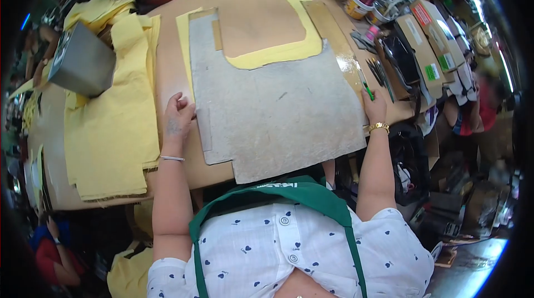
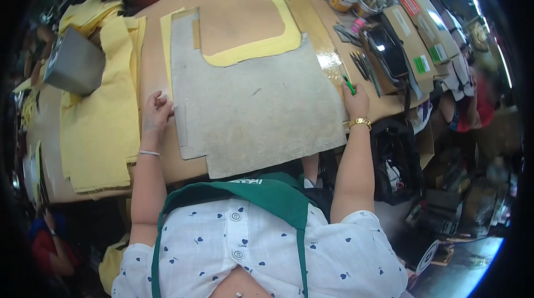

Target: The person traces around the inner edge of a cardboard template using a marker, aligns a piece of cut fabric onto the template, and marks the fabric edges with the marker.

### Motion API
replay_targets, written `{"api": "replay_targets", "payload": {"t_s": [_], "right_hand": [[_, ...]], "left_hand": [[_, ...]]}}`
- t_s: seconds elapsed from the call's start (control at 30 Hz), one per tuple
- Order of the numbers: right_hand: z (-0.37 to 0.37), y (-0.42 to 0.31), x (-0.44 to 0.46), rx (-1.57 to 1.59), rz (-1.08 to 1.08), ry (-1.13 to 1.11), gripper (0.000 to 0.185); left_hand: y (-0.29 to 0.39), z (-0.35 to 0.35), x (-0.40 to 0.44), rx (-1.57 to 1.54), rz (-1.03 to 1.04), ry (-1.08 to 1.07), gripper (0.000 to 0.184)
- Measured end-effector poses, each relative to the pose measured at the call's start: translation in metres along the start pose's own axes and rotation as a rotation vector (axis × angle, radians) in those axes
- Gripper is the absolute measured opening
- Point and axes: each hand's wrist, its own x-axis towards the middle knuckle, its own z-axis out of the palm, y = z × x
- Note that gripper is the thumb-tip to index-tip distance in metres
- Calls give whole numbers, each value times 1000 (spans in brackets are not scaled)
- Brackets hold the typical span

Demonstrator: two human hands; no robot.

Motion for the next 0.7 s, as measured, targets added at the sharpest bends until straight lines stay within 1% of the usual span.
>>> {"api": "replay_targets", "payload": {"t_s": [0.03, 0.07, 0.1, 0.13, 0.17, 0.2, 0.23, 0.27, 0.33, 0.37, 0.47, 0.57, 0.67, 0.7], "right_hand": [[-1, 2, 1, 11, 10, -6, 39], [-2, 4, 1, 22, 19, -11, 39], [-4, 5, -1, 132, 16, -16, 39], [-5, 8, -4, 167, 22, -7, 40], [-6, 11, -6, 200, 24, -2, 40], [-8, 13, -7, 233, 21, 0, 40], [-16, 11, -8, 59, 102, -96, 38], [-19, 12, -12, 17, 55, -84, 38], [-19, 12, -22, -57, -36, -61, 39], [-24, 5, -24, -60, 21, -134, 43], [-21, 10, -25, -4, -31, -95, 44], [-23, 4, -23, -49, 9, -123, 45], [-24, 0, -23, -52, 40, -124, 46], [-24, 3, -23, -36, 36, -114, 46]], "left_hand": [[0, 4, 5, -24, -20, 32, 45], [0, 7, 9, 232, 66, 79, 44], [0, 10, 11, 486, 154, 126, 43], [5, 15, 11, 735, 244, 176, 42], [12, 23, 9, 771, 268, 230, 35], [14, 28, 12, 803, 302, 247, 33], [14, 31, 15, 835, 332, 268, 30], [15, 35, 17, 868, 357, 291, 28], [15, 39, 21, 862, 421, 239, 24], [16, 41, 23, 863, 458, 207, 22], [20, 48, 27, 784, 333, 218, 22], [20, 48, 33, 804, 293, 282, 24], [21, 48, 41, 954, 290, 413, 25], [21, 48, 46, 954, 310, 394, 26]]}}
